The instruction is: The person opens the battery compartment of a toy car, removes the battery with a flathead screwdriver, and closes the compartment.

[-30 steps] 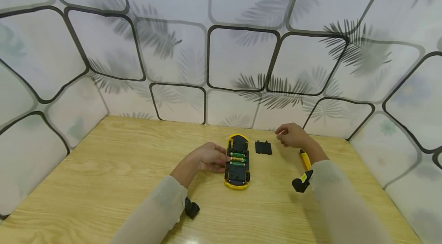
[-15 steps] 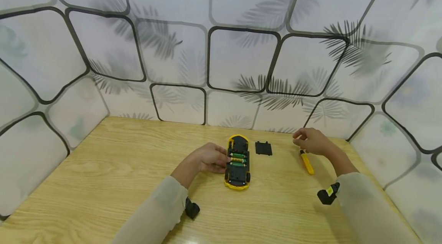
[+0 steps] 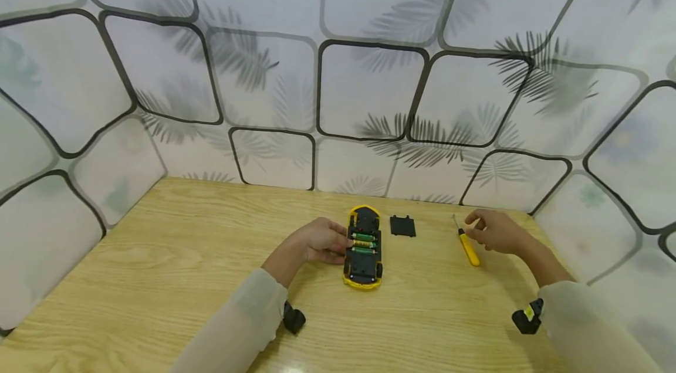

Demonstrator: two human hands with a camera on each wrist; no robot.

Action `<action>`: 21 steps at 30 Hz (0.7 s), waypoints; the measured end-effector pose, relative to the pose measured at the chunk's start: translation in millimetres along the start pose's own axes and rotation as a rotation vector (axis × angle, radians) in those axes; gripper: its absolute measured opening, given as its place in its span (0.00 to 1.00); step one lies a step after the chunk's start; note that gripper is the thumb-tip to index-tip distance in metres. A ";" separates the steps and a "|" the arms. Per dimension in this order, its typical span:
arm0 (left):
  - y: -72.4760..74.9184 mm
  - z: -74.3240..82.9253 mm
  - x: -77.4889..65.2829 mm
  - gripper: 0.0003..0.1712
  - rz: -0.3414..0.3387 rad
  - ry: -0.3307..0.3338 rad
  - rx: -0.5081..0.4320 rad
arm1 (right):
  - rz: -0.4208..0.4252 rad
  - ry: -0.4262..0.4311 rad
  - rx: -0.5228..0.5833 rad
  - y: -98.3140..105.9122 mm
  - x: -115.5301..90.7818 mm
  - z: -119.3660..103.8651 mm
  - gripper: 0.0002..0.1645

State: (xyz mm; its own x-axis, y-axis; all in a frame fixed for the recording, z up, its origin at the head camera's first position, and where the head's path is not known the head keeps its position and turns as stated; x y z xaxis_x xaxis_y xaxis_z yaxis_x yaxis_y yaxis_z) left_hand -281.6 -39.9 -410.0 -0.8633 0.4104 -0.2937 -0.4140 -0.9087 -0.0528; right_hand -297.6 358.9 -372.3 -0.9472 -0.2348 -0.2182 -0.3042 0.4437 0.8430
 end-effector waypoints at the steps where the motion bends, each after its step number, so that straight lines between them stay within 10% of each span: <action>1: 0.1 -0.1 -0.1 0.32 0.001 0.001 0.001 | -0.009 -0.004 0.008 -1.8 -0.7 2.4 0.22; 21: 1.2 -1.1 2.1 0.30 -0.002 0.011 0.011 | 0.099 -0.005 -0.071 -28.1 -6.4 6.2 0.34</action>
State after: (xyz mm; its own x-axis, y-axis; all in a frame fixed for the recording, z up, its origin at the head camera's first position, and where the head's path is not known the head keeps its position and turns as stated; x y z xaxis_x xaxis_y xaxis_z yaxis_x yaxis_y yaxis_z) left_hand -283.5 -40.2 -411.7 -0.8592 0.4118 -0.3038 -0.4193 -0.9068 -0.0434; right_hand -283.6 353.3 -397.7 -0.9728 -0.1888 -0.1343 -0.2014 0.4018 0.8933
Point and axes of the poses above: each hand's wrist, its own x-axis towards the middle knuckle, its own y-axis out of the back of the hand, z = x × y, the point moved 2 cm from there along x, towards the middle knuckle, and after that the axes turned 8 degrees about -y, right-handed, at the moved point
